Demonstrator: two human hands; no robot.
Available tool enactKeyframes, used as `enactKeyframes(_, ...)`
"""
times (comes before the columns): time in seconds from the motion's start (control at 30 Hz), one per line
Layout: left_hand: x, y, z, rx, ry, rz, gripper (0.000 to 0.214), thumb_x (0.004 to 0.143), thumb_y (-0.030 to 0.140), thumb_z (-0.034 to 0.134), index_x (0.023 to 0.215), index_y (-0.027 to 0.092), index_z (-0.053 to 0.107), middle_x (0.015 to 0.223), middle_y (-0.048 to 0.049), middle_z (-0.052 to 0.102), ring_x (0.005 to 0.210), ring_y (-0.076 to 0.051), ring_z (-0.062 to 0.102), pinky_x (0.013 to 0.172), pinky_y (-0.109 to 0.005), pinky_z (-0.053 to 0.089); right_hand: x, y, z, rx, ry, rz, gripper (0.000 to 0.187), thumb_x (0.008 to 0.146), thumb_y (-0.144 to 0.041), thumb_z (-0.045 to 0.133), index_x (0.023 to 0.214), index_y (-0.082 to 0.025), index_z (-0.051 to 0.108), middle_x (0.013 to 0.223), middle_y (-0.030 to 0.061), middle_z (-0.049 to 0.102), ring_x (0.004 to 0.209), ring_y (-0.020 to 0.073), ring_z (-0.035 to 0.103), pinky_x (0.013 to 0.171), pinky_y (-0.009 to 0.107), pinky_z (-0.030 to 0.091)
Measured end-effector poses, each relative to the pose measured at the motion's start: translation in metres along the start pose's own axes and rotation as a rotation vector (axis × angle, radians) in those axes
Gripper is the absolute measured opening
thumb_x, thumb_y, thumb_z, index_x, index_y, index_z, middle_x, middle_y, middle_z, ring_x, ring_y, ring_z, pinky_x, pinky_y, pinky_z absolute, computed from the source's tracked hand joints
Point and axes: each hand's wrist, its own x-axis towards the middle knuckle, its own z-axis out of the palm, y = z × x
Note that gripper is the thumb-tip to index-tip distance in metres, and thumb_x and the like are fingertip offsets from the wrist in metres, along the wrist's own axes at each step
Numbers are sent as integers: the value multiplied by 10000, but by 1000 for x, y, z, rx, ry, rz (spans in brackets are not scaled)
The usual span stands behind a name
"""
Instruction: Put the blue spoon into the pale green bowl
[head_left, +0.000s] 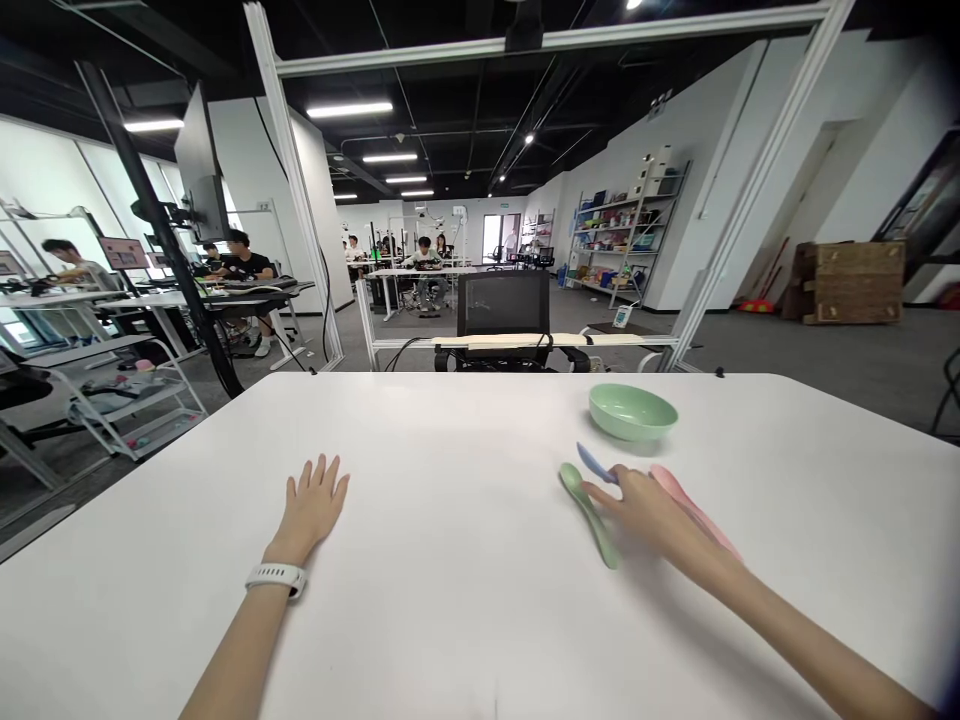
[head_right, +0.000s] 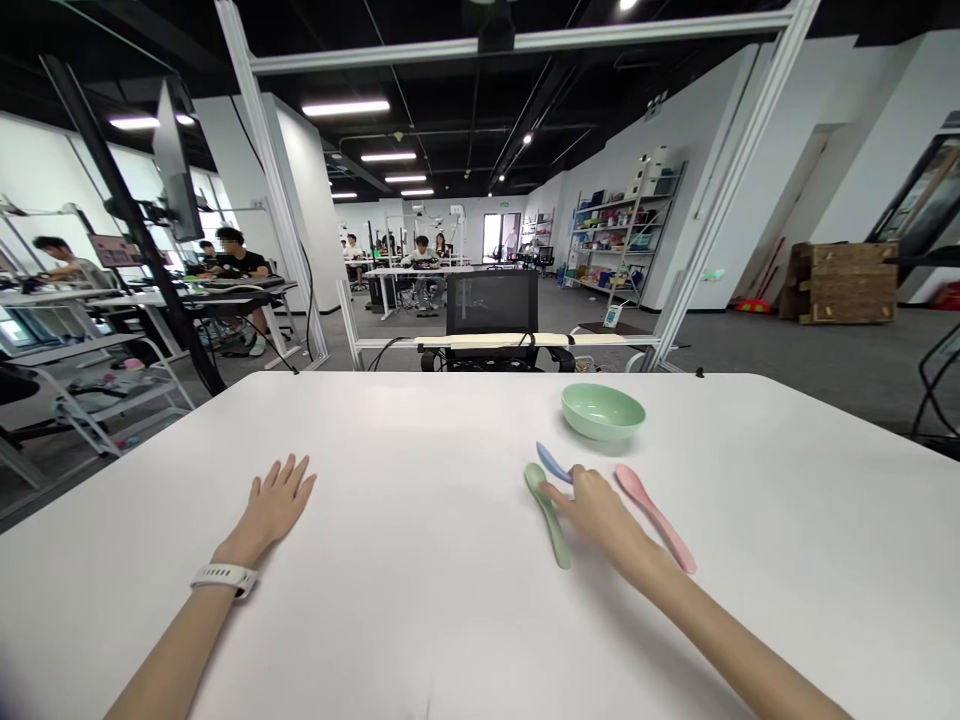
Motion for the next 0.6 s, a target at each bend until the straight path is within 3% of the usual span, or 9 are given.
enactKeyframes(0.13, 1, -1, 2, -25, 25, -7, 701, 1119, 416, 224, 1761, 171, 359, 1852, -152, 313, 1729, -360, 285, 1380, -632, 290, -17, -16, 13, -7, -75, 33, 355, 1061, -486, 624, 807, -254, 537, 893, 94, 728, 757, 226, 690, 643, 311, 426)
enactKeyframes(0.3, 3, -3, 3, -30, 19, 8, 714, 1114, 422, 210, 1760, 156, 361, 1852, -159, 302, 1727, -373, 286, 1378, -652, 283, -13, -14, 17, 4, -95, 31, 228, 1042, -278, 578, 824, -258, 512, 889, 79, 731, 764, 209, 680, 639, 298, 396)
enactKeyframes(0.47, 4, -5, 5, -51, 24, 27, 730, 1107, 427, 203, 1754, 133, 372, 1844, -183, 311, 1720, -397, 300, 1363, -686, 291, 7, 30, -13, 52, 53, 78, 212, 982, -332, 599, 787, -272, 538, 769, 58, 700, 714, 243, 677, 662, 322, 442)
enactKeyframes(0.6, 6, -7, 9, -55, 60, 28, 724, 1098, 421, 222, 1740, 146, 413, 1833, -187, 346, 1707, -398, 336, 1350, -690, 311, 23, 89, -55, 53, 133, 264, 286, 977, -443, 617, 744, -284, 568, 706, 119, 700, 718, 321, 702, 682, 400, 494)
